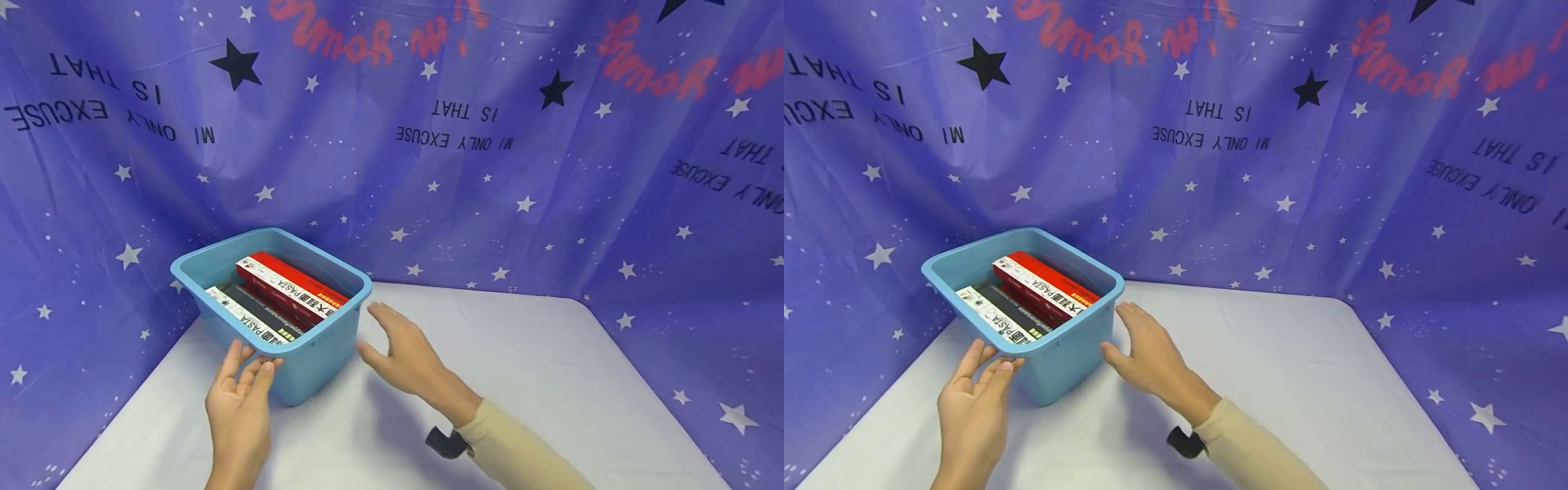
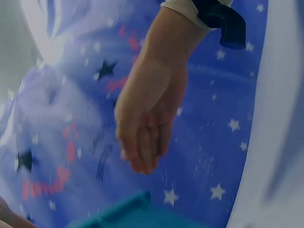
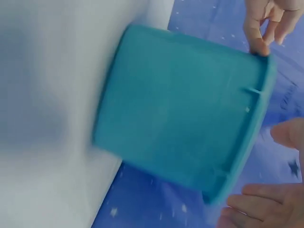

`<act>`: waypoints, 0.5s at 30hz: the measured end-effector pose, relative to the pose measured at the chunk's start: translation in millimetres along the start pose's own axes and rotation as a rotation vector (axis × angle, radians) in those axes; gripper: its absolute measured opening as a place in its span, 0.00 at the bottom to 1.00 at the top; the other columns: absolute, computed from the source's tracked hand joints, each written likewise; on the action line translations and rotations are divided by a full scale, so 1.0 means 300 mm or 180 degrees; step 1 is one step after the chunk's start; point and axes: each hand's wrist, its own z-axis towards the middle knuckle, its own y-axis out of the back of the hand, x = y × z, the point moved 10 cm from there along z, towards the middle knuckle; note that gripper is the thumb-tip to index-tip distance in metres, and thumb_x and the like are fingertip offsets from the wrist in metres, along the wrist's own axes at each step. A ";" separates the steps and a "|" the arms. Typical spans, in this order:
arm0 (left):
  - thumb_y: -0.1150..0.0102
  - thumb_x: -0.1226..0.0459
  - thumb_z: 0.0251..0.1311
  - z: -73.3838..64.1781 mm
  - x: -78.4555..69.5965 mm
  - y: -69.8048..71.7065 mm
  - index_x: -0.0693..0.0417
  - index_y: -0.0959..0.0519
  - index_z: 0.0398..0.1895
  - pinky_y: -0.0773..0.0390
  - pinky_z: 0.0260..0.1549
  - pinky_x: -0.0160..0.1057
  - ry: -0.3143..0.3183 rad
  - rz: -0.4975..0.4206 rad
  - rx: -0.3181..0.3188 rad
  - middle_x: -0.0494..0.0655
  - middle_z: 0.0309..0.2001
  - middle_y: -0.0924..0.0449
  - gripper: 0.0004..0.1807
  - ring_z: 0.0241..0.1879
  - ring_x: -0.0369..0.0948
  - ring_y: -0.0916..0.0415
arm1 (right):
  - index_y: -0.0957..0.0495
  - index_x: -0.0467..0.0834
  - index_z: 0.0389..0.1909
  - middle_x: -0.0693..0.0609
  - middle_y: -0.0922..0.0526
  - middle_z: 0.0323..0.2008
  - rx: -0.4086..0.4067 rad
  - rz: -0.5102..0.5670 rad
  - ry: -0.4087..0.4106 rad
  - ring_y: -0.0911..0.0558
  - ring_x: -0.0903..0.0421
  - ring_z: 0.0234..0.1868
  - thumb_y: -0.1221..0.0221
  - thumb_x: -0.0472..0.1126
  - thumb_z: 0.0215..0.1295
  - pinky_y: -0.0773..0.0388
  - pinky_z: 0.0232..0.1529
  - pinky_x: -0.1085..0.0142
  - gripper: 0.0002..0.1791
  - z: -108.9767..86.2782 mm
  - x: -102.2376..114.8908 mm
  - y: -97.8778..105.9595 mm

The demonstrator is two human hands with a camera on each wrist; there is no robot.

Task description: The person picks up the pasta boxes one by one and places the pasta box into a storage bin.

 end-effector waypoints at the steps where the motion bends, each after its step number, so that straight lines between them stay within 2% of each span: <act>1: 0.51 0.77 0.68 -0.024 -0.016 -0.014 0.62 0.55 0.76 0.28 0.57 0.27 -0.0128 0.0322 0.0108 0.52 0.58 0.43 0.37 0.53 0.41 0.28 | 0.33 0.41 0.69 0.47 0.31 0.67 -0.0024 -0.0023 -0.0015 0.36 0.52 0.69 0.40 0.53 0.65 0.37 0.70 0.57 0.35 -0.042 -0.016 0.020; 2: 0.50 0.76 0.68 -0.050 -0.037 -0.032 0.62 0.52 0.76 0.30 0.58 0.25 -0.0367 0.0717 0.0243 0.53 0.58 0.41 0.36 0.54 0.42 0.28 | 0.33 0.42 0.69 0.48 0.31 0.67 -0.0027 -0.0083 -0.0052 0.36 0.53 0.69 0.40 0.54 0.65 0.37 0.70 0.57 0.35 -0.084 -0.035 0.037; 4: 0.44 0.68 0.66 -0.116 -0.070 -0.080 0.59 0.43 0.74 0.28 0.60 0.32 -0.0953 0.1810 0.0505 0.54 0.58 0.36 0.34 0.55 0.46 0.30 | 0.34 0.44 0.69 0.49 0.33 0.69 0.0001 -0.0211 -0.0116 0.39 0.52 0.71 0.41 0.57 0.65 0.38 0.70 0.53 0.36 -0.168 -0.072 0.066; 6: 0.38 0.53 0.60 -0.184 -0.079 -0.143 0.53 0.35 0.71 0.30 0.61 0.45 -0.1630 0.2927 0.0733 0.54 0.61 0.32 0.36 0.57 0.51 0.33 | 0.38 0.48 0.73 0.49 0.39 0.72 0.0084 -0.0436 -0.0131 0.46 0.49 0.74 0.43 0.62 0.65 0.43 0.71 0.48 0.40 -0.244 -0.104 0.087; 8: 0.35 0.40 0.50 -0.237 -0.063 -0.216 0.46 0.31 0.69 0.34 0.58 0.60 -0.2288 0.3711 0.1022 0.53 0.66 0.34 0.43 0.62 0.57 0.39 | 0.45 0.54 0.76 0.49 0.48 0.75 0.0212 -0.0747 -0.0123 0.56 0.45 0.75 0.47 0.68 0.64 0.51 0.72 0.41 0.44 -0.306 -0.129 0.099; 9: 0.37 0.34 0.46 -0.254 -0.044 -0.254 0.42 0.31 0.70 0.36 0.57 0.67 -0.2528 0.3986 0.1230 0.51 0.70 0.38 0.46 0.66 0.60 0.44 | 0.48 0.57 0.77 0.49 0.52 0.76 0.0256 -0.0909 -0.0104 0.60 0.42 0.75 0.49 0.71 0.63 0.56 0.72 0.39 0.45 -0.330 -0.137 0.105; 10: 0.40 0.29 0.44 -0.262 -0.024 -0.290 0.40 0.32 0.70 0.40 0.59 0.70 -0.2714 0.4123 0.1446 0.50 0.73 0.43 0.49 0.69 0.61 0.48 | 0.51 0.60 0.77 0.49 0.55 0.77 0.0294 -0.1090 -0.0088 0.63 0.41 0.75 0.51 0.74 0.62 0.61 0.72 0.37 0.47 -0.347 -0.144 0.109; 12: 0.45 0.26 0.44 -0.260 0.013 -0.354 0.35 0.36 0.73 0.47 0.62 0.73 -0.2995 0.4201 0.1887 0.49 0.77 0.53 0.51 0.73 0.62 0.57 | 0.55 0.63 0.77 0.49 0.60 0.77 0.0331 -0.1399 -0.0008 0.67 0.37 0.74 0.54 0.78 0.59 0.70 0.70 0.35 0.49 -0.365 -0.146 0.118; 13: 0.47 0.25 0.45 -0.252 0.028 -0.382 0.34 0.38 0.73 0.49 0.63 0.73 -0.3117 0.4224 0.2033 0.48 0.77 0.57 0.51 0.73 0.61 0.60 | 0.56 0.64 0.77 0.49 0.60 0.77 0.0341 -0.1494 0.0022 0.68 0.37 0.74 0.55 0.79 0.58 0.74 0.70 0.35 0.50 -0.366 -0.144 0.123; 15: 0.52 0.24 0.48 -0.225 0.047 -0.425 0.34 0.39 0.74 0.53 0.66 0.70 -0.3278 0.4266 0.2167 0.49 0.77 0.60 0.50 0.74 0.59 0.63 | 0.56 0.64 0.77 0.48 0.60 0.77 0.0339 -0.1589 0.0082 0.68 0.37 0.74 0.56 0.80 0.57 0.78 0.69 0.36 0.50 -0.359 -0.138 0.130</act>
